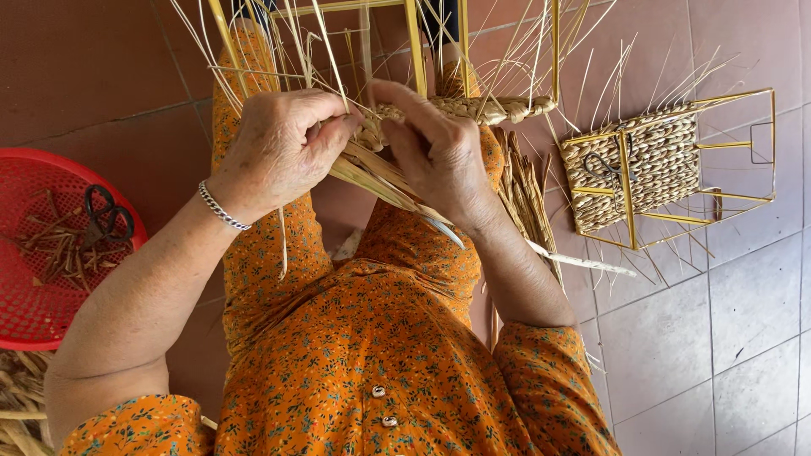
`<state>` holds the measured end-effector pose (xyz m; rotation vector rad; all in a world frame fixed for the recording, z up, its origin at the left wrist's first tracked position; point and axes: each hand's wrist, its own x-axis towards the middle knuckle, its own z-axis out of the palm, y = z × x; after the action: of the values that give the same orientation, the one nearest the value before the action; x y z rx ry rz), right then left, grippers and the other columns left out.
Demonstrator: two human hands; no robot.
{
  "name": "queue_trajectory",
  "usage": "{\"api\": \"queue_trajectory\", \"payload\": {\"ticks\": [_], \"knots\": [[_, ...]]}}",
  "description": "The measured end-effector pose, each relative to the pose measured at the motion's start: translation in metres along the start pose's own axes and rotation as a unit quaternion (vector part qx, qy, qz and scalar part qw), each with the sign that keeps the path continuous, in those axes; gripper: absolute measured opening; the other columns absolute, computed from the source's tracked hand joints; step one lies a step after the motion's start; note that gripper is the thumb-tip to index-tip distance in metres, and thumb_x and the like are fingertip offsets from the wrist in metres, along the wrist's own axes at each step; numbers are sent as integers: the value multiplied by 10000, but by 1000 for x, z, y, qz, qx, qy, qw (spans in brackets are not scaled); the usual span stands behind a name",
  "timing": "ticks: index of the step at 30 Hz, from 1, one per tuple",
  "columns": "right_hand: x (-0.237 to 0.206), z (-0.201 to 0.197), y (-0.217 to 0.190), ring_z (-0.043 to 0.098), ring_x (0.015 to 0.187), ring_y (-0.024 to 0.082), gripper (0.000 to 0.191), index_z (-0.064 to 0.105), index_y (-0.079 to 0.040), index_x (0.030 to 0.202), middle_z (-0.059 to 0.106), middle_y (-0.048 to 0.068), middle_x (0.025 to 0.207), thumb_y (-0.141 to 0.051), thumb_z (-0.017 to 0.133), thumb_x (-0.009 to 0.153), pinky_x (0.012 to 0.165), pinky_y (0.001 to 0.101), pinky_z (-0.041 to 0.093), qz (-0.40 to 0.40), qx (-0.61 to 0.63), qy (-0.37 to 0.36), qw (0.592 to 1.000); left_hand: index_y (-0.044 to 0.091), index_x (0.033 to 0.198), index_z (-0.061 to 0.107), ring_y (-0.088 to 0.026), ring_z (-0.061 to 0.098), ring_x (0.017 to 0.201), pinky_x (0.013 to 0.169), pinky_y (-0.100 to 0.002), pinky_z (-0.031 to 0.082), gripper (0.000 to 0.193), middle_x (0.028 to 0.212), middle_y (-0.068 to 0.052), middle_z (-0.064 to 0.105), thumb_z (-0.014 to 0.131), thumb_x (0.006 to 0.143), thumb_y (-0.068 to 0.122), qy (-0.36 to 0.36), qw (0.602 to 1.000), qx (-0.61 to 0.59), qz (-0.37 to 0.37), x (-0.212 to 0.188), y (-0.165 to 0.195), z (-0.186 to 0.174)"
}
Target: The person sits on the floor weaving dried seagrass strands around a metal frame basket, tucking and tightening strands to build up the woven side wall. They reach for new strands from a pile on the floor and work the weave around the frame edge.
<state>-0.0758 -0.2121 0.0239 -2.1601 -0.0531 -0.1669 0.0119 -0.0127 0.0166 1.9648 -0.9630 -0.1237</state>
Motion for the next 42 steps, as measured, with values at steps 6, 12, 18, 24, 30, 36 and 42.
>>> {"api": "queue_trajectory", "payload": {"ticks": [6,12,18,24,30,36,42], "knots": [[-2,8,-3,704,915,103,332,653,-59,1333,625,67,1134,82,650,1034,800,264,611,-108,14,31,994,5,1016,769,-132,695,577,498,-263,528,96,792,-108,752,775,949,74,-6,1000,-5,-29,-3,-4,4],[-1,2,2,661,922,204,342,675,-14,1329,613,73,1088,122,611,1022,791,329,581,-161,12,20,987,63,991,779,-74,632,547,477,-230,518,97,842,-46,778,810,949,146,0,998,-44,-50,3,-13,14],[-35,-8,-14,685,836,172,119,633,-80,1075,660,32,1020,10,649,999,714,323,583,-153,-27,54,986,60,947,737,-59,618,618,525,-222,501,114,907,-18,774,777,1014,142,7,998,-55,-22,3,-12,14],[-59,16,8,658,795,265,364,663,-17,1091,676,105,960,-253,808,855,643,396,552,-160,-348,20,924,79,986,763,-30,527,537,464,-215,436,54,932,17,791,764,993,132,-18,995,-86,-49,9,-6,12],[-58,-1,12,711,752,229,251,666,0,1182,716,115,924,-134,736,983,663,383,580,-4,-140,-76,987,80,989,763,-7,537,545,467,-204,436,44,970,15,796,767,962,115,-38,993,-97,-54,9,-12,10],[-43,-43,-10,703,826,267,295,688,0,1197,707,142,993,-91,769,929,690,382,561,-102,-161,-60,980,71,1179,721,-18,539,555,472,-193,457,397,993,1,747,592,843,-96,-119,984,-127,-38,9,-24,2],[-12,-33,-36,651,988,211,206,675,-30,1230,640,82,1143,-40,775,1050,788,349,566,-288,-358,48,887,99,1302,657,-102,485,626,559,-252,473,562,1020,-51,614,707,756,-24,-204,974,-91,-29,12,-20,-11]]}}
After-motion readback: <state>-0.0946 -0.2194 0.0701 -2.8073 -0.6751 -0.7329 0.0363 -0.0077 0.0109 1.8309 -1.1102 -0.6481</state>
